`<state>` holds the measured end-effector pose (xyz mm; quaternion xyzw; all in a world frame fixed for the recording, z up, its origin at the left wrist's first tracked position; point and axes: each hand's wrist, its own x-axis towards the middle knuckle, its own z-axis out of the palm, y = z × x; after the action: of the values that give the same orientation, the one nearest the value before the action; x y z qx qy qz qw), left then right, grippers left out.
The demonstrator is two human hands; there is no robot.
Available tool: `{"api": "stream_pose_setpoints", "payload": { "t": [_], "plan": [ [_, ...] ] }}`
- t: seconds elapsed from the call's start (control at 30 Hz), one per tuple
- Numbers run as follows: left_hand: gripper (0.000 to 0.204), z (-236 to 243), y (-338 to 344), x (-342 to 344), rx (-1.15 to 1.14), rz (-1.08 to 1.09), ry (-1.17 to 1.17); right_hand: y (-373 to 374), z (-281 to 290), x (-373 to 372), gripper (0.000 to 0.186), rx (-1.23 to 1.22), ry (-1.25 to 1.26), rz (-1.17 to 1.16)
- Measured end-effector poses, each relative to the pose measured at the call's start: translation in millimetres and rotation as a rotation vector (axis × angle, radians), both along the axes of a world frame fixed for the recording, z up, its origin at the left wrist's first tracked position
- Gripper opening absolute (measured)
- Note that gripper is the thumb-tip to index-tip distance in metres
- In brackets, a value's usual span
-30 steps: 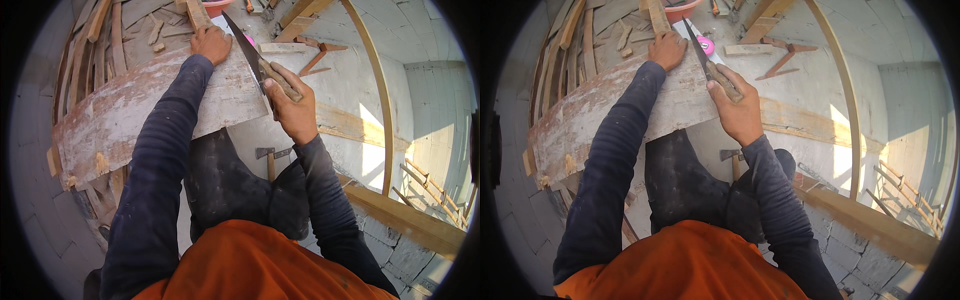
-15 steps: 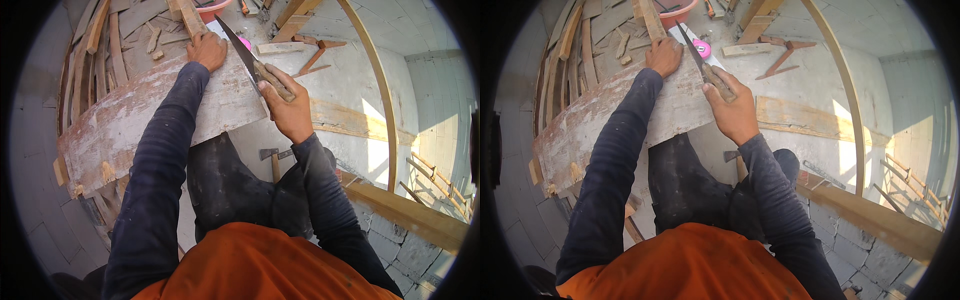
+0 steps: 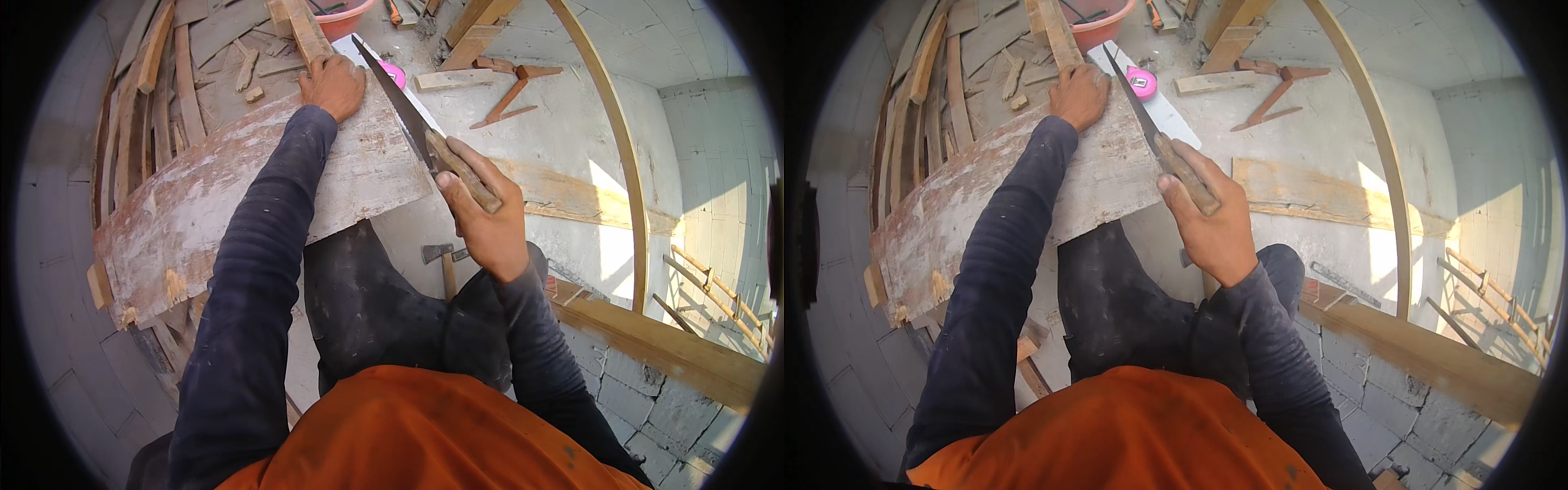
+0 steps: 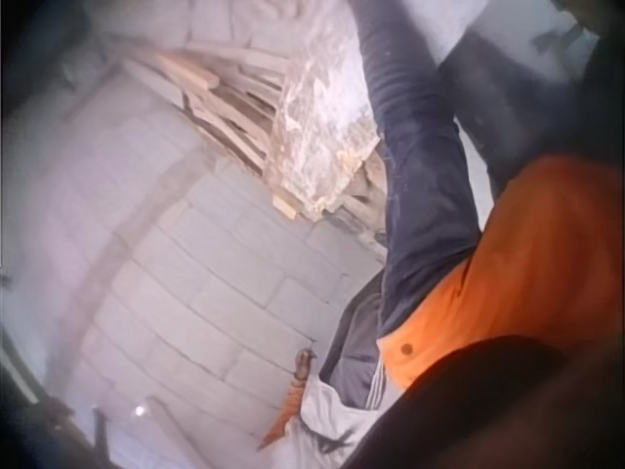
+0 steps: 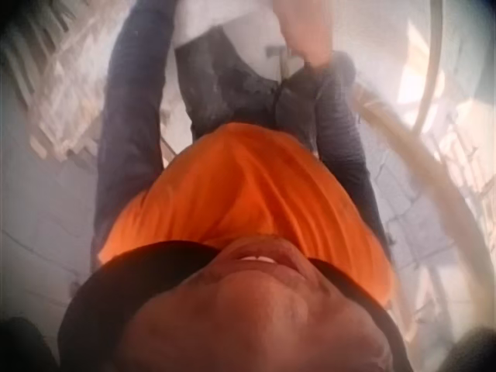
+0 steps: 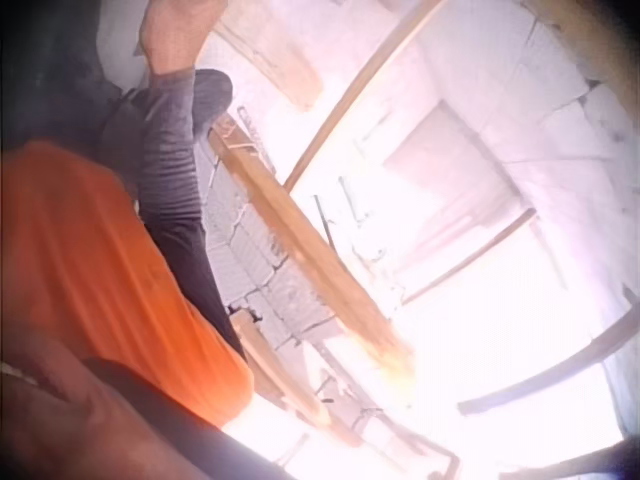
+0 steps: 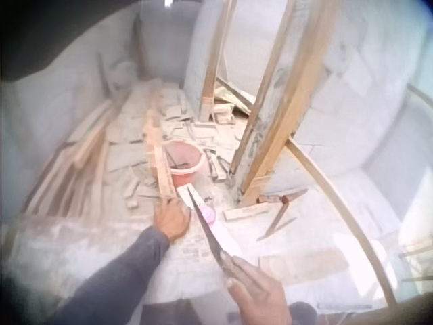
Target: The person saws a piece of wood by hand, then uses a tape measure and a green pen to mark a measurement on the wood, and then uses a square tool to draw a straight line before continuing to saw the wood.
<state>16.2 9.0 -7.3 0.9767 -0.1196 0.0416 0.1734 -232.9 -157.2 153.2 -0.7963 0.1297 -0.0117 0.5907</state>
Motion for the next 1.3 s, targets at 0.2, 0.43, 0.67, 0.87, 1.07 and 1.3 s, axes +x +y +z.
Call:
{"api": "stream_pose_setpoints", "payload": {
  "t": [0.2,0.43,0.67,0.87,1.07,1.3],
  "plan": [
    [0.048,4.8,-2.8,-5.6,-0.018,-0.040,0.015,-2.7,-12.9,21.2,0.047,-0.013,-0.044,-0.001],
    [0.047,8.5,-1.4,-5.9,-0.025,-0.008,0.033,1.9,-12.1,7.0,0.046,-0.019,-0.024,-0.008],
    [0.048,9.0,-14.7,-11.6,-0.004,-0.075,-0.011,1.9,-22.9,46.0,0.045,-0.072,-0.078,0.024],
    [0.048,11.3,-3.2,-10.7,0.017,-0.030,-0.012,-0.1,-3.1,8.2,0.047,-0.038,0.001,-0.006],
    [0.047,5.8,-11.5,-9.2,0.032,-0.067,-0.039,-1.6,-14.0,24.1,0.045,-0.096,-0.054,0.019],
    [0.047,12.3,-5.6,-9.6,0.039,-0.038,-0.014,2.9,0.1,-0.2,0.046,-0.034,-0.033,0.010]
  ]
}}
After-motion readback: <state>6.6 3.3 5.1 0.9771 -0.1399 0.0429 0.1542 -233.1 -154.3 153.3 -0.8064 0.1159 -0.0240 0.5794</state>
